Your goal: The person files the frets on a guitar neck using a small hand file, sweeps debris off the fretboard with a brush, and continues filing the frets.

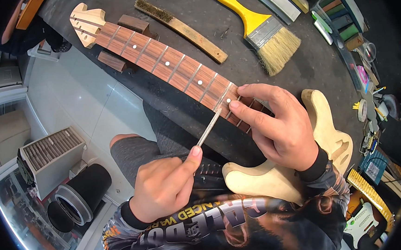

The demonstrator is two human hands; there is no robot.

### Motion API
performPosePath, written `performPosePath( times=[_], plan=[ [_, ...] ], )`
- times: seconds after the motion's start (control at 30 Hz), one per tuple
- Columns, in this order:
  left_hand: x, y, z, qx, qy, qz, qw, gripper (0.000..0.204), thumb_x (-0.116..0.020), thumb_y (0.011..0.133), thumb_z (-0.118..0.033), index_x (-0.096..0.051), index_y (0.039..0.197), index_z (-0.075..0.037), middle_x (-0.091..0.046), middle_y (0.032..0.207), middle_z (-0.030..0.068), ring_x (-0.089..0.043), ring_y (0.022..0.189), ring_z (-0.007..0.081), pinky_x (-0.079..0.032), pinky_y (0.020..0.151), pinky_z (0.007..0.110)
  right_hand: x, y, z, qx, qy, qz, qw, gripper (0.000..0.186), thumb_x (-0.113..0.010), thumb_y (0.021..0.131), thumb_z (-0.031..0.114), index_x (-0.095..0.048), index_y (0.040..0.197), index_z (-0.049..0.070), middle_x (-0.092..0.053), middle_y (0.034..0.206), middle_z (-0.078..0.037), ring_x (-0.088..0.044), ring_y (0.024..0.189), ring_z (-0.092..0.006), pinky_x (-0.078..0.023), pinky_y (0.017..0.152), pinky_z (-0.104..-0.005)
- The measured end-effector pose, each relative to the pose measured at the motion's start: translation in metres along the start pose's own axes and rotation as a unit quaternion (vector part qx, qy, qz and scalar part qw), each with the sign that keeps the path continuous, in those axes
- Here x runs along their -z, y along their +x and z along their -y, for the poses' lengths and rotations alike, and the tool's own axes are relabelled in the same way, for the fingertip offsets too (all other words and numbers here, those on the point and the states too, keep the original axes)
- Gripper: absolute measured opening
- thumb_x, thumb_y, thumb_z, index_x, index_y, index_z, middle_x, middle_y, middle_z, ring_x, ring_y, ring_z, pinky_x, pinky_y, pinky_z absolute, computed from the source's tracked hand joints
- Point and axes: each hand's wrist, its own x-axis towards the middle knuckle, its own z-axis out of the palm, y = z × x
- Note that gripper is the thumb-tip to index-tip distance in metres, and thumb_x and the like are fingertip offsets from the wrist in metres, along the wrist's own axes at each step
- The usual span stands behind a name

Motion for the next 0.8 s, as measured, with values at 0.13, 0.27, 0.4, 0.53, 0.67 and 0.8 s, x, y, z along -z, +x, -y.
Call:
performPosePath(
  times=[0.13,0.27,0.4,0.53,0.67,0.8],
  plan=[
    [-0.024,0.052,0.009,-0.02,-0.013,-0.06,0.998,0.051,-0.074,0.085,0.014,-0.077,0.135,0.006,-0.056,0.068,0.0088,-0.061,0.055,0.0262,-0.05,0.055,0.04,-0.001,0.002,0.001,0.002,0.007,0.002,1.0,0.062,-0.08,0.078,-0.005,-0.078,0.138,0.012,-0.072,0.133,-0.011,-0.074,0.098,-0.0265,-0.059,0.087,-0.0426],
    [-0.029,0.056,0.02,-0.052,-0.007,-0.071,0.996,0.063,-0.077,0.083,0.008,-0.074,0.146,0.002,-0.061,0.075,0.0086,-0.065,0.061,0.0269,-0.054,0.057,0.042,0.001,0.004,0.001,-0.003,0.0,0.0,1.0,0.062,-0.081,0.078,-0.004,-0.078,0.138,0.012,-0.072,0.132,-0.01,-0.073,0.099,-0.0262,-0.058,0.085,-0.0426],
    [0.001,0.012,0.003,0.024,-0.004,0.024,0.999,0.065,-0.078,0.085,0.007,-0.07,0.149,0.001,-0.062,0.081,0.0079,-0.067,0.067,0.0273,-0.055,0.061,0.042,-0.002,0.002,0.0,0.006,-0.001,-0.003,1.0,0.061,-0.082,0.078,-0.003,-0.078,0.137,0.011,-0.072,0.131,-0.01,-0.072,0.097,-0.0264,-0.057,0.083,-0.0426],
    [-0.022,0.07,0.01,-0.022,-0.022,-0.053,0.998,0.046,-0.072,0.09,0.018,-0.077,0.133,0.004,-0.067,0.076,0.0134,-0.067,0.061,0.0279,-0.049,0.057,0.037,-0.002,0.006,0.001,0.004,0.006,-0.004,1.0,0.061,-0.082,0.078,-0.004,-0.078,0.137,0.011,-0.072,0.129,-0.01,-0.072,0.098,-0.0264,-0.057,0.083,-0.0418],
    [-0.012,0.028,0.01,-0.004,-0.017,-0.006,1.0,0.064,-0.076,0.083,0.009,-0.072,0.147,0.002,-0.058,0.076,0.0081,-0.064,0.062,0.0268,-0.053,0.058,0.042,0.001,0.004,0.002,-0.014,0.004,-0.004,1.0,0.061,-0.082,0.078,-0.004,-0.079,0.136,0.01,-0.072,0.129,-0.01,-0.073,0.099,-0.0265,-0.058,0.083,-0.0417],
    [-0.01,0.027,0.009,-0.014,-0.012,-0.022,1.0,0.064,-0.077,0.084,0.008,-0.071,0.147,0.003,-0.059,0.078,0.0081,-0.065,0.063,0.027,-0.054,0.058,0.042,0.0,0.007,0.004,-0.009,0.002,0.004,1.0,0.062,-0.082,0.077,-0.005,-0.078,0.137,0.01,-0.072,0.13,-0.01,-0.073,0.101,-0.027,-0.059,0.085,-0.0422]
  ],
)
